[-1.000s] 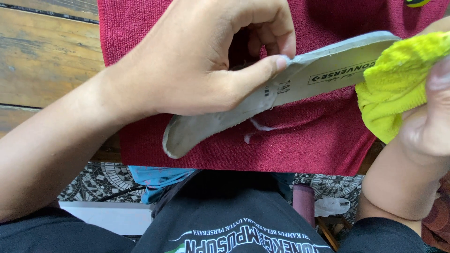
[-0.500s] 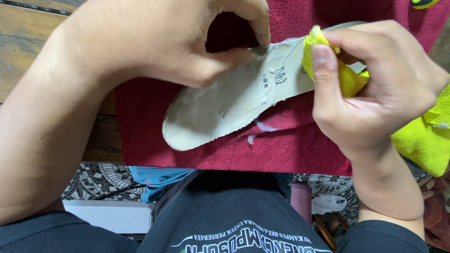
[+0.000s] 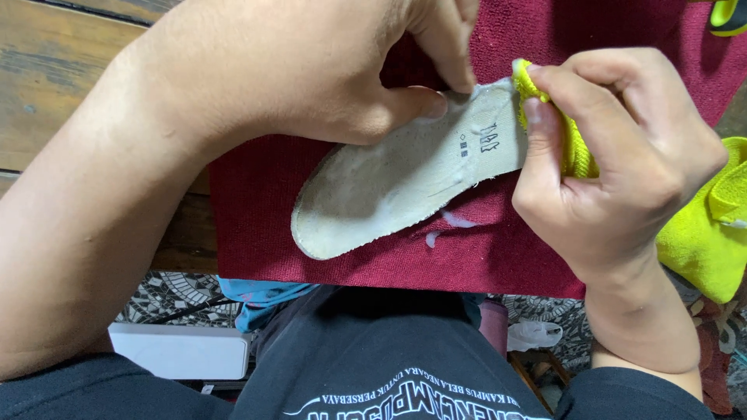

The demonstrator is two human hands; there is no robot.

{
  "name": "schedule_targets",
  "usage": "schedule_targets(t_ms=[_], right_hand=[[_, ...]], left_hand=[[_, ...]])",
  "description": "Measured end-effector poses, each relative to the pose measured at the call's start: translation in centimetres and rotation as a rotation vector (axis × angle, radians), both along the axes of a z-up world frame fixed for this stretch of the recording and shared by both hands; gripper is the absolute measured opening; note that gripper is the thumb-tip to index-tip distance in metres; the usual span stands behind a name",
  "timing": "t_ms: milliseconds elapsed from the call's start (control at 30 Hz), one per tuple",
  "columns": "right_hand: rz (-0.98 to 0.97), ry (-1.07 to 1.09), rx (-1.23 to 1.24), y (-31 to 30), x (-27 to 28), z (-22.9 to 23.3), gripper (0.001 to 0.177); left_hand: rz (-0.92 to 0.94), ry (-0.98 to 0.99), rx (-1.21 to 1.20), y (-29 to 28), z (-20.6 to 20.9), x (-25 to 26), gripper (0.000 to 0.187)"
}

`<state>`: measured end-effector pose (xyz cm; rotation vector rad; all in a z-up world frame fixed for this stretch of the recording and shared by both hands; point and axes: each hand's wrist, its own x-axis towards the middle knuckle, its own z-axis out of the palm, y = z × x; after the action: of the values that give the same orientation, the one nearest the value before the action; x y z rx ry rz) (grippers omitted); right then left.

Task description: Cleaning a shoe insole by wiping it with a cloth and scrubbing it with a brush.

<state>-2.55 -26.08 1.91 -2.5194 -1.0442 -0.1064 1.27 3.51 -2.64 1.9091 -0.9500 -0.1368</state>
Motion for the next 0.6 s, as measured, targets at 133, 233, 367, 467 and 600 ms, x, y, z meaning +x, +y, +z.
schedule_targets(t_ms=[133,233,367,467,600], right_hand=[[0.078,0.018,0.072,0.0,0.5,-0.4,0.012],[0.095,0.021,0.09,0.2,0.6,-0.6,0.011],[0.131,0.041,0.115,0.2,0.8,-0.9,0.016],[0.138,0.023,0.097,0.1,0.7,-1.1,0.019],[0.198,-0.016,0.07,0.1,0.7,-1.2,0.024]], left_hand=[[-0.01,0.098,0.0,-0.4,0.4,-0.1,0.007],[0.008,0.095,0.021,-0.6,0.1,-0.1,0.007],[0.009,0.095,0.012,-0.6,-0.1,-0.2,0.006],[0.022,0.081,0.009,-0.5,-0.2,-0.5,0.006],[0.031,0.075,0.03,-0.4,-0.3,-0.6,0.004]])
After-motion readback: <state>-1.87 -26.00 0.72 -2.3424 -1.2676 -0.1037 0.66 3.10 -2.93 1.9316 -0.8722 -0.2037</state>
